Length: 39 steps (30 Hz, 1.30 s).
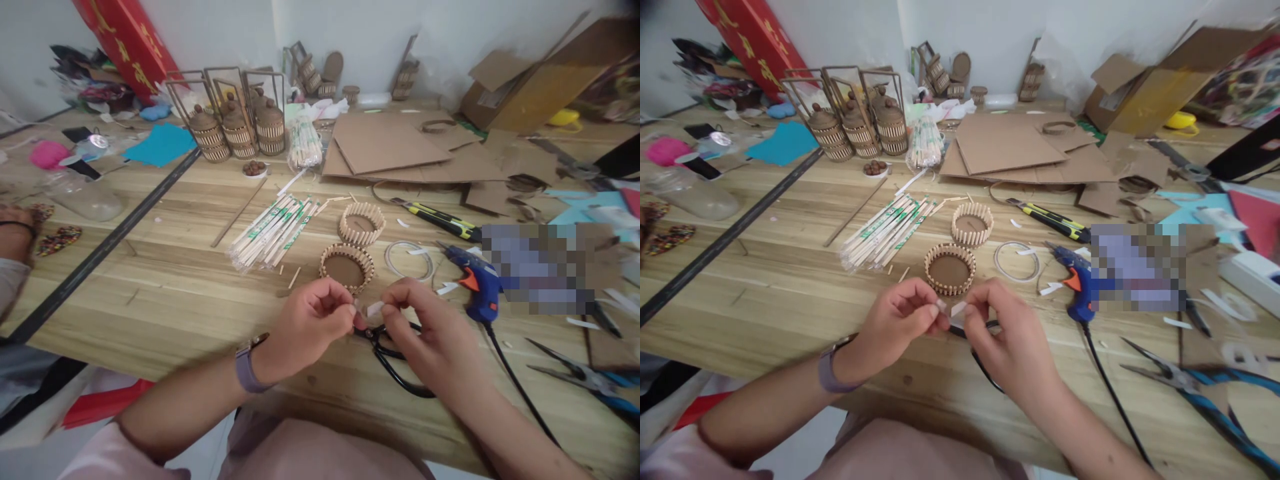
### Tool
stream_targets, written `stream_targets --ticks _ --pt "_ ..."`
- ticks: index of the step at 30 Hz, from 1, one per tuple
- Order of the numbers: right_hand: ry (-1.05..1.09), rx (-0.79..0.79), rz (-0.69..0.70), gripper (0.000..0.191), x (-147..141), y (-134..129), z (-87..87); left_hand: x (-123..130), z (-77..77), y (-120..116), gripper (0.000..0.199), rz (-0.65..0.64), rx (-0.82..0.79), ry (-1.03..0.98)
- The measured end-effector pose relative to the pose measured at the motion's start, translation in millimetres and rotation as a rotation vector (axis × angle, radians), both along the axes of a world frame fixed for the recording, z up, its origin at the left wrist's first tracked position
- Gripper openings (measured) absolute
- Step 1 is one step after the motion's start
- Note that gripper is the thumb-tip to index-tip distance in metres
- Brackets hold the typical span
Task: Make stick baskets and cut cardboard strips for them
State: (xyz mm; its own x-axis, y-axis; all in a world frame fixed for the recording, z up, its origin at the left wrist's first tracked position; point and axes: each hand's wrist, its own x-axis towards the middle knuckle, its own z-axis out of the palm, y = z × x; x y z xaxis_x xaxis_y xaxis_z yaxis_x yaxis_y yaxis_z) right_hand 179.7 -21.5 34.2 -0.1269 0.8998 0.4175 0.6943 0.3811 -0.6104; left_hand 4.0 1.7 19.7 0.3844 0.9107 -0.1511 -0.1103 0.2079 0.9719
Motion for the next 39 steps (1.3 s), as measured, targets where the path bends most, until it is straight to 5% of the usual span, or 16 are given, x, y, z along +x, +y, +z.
stream_targets --ticks 4,9,13,21,27,34,39 --pt "0.006 -0.016 -0.159 0.011 28 5 -5.7 3 -0.4 8 0.012 0.075 -0.163 -0.155" --pt "-0.303 0.197 -0.280 0.005 68 15 -21.0 3 -1.9 10 0.014 0.031 -0.279 -0.181" --pt "-0.484 0.277 -0.298 0.009 73 13 -20.7 3 -2.1 9 0.016 0.014 -0.324 -0.200" --pt "-0.517 0.487 0.070 0.011 24 -9 -5.1 5 -2.8 8 0.019 0.023 -0.434 -0.161" --pt "-0.645 0.545 0.114 0.015 18 -13 -12.1 7 -0.1 5 0.014 -0.001 -0.498 -0.149" --pt "-0.540 0.441 0.050 0.006 12 -8 -17.9 6 -0.3 2 0.013 -0.038 -0.447 -0.064" --pt "-0.182 0.031 -0.018 0.019 9 9 -20.3 -4 -1.3 5 0.008 0.096 -0.134 0.122"
